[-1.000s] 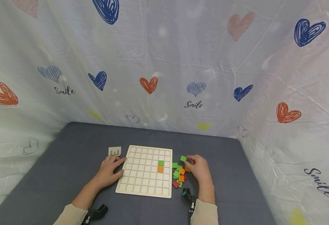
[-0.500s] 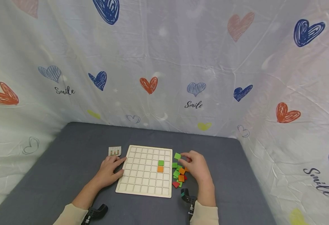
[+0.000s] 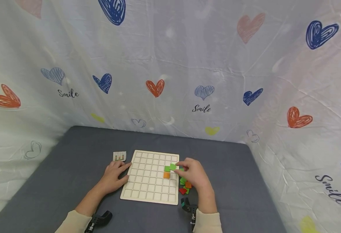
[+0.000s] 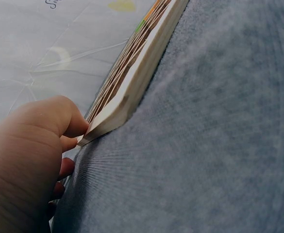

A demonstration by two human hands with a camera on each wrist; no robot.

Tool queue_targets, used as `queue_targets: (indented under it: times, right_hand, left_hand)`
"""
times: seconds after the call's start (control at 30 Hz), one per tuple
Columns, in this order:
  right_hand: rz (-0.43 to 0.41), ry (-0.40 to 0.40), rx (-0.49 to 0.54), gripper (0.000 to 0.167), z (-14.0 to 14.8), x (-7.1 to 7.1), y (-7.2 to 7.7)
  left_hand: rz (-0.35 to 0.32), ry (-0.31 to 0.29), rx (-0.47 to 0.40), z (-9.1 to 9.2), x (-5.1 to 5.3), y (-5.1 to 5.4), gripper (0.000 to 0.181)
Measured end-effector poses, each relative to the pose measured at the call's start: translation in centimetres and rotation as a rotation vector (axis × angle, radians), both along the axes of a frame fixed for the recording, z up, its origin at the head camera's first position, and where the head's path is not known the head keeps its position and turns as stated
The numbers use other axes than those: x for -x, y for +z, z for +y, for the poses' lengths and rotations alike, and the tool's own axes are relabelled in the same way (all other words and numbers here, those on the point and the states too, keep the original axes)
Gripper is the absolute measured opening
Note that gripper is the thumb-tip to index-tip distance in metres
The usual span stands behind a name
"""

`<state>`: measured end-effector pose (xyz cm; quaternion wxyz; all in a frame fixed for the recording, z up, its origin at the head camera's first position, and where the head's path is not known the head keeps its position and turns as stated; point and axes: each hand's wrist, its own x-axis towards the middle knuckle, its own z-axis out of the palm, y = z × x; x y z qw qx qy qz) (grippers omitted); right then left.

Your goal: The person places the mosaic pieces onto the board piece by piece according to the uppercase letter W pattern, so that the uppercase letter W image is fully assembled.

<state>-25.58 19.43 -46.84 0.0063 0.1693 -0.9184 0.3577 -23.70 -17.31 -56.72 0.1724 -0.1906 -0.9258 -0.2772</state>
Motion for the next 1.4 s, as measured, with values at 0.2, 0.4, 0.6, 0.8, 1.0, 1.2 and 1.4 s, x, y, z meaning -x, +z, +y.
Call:
queue_targets:
  times: [0.2, 0.4, 0.6, 0.8, 1.0, 1.2, 1.4]
  right_hand:
    - [-0.006, 0.05, 0.01, 0.019, -0.6, 0.0, -0.6]
    - [-0.006, 0.073, -0.01, 0.019, -1.3, -0.2, -0.5]
    - [-0.054, 0.1, -0.052, 0.022, -2.0, -1.0, -1.0]
    - [-0.083, 0.147, -0.053, 0.023, -1.9, -1.7, -2.2]
    - [-0.116, 0.126, -0.085, 0.024, -1.7, -1.8, -3.4]
    - [-0.1, 0.124, -0.094, 0.024, -1.7, -1.8, -4.0]
    - [-0.058, 0.123, -0.119, 0.025, -1.7, -1.8, -4.4]
  left_hand:
    - [-0.011, -0.006, 0.001, 0.1, -0.1, -0.1, 0.049]
    - [0.009, -0.001, -0.004, 0.1, -0.3, -0.2, 0.049]
    - [0.015, 0.001, -0.01, 0.0, -0.6, -0.3, 0.049]
    - [-0.003, 0.007, -0.004, 0.0, -0.5, -0.2, 0.05]
    - [-0.031, 0.004, 0.005, 0.1, -0.2, 0.3, 0.05]
    - [-0.036, 0.009, 0.002, 0.0, -0.2, 0.1, 0.05]
    - [-0.032, 0.003, -0.005, 0.0, -0.1, 0.1, 0.051]
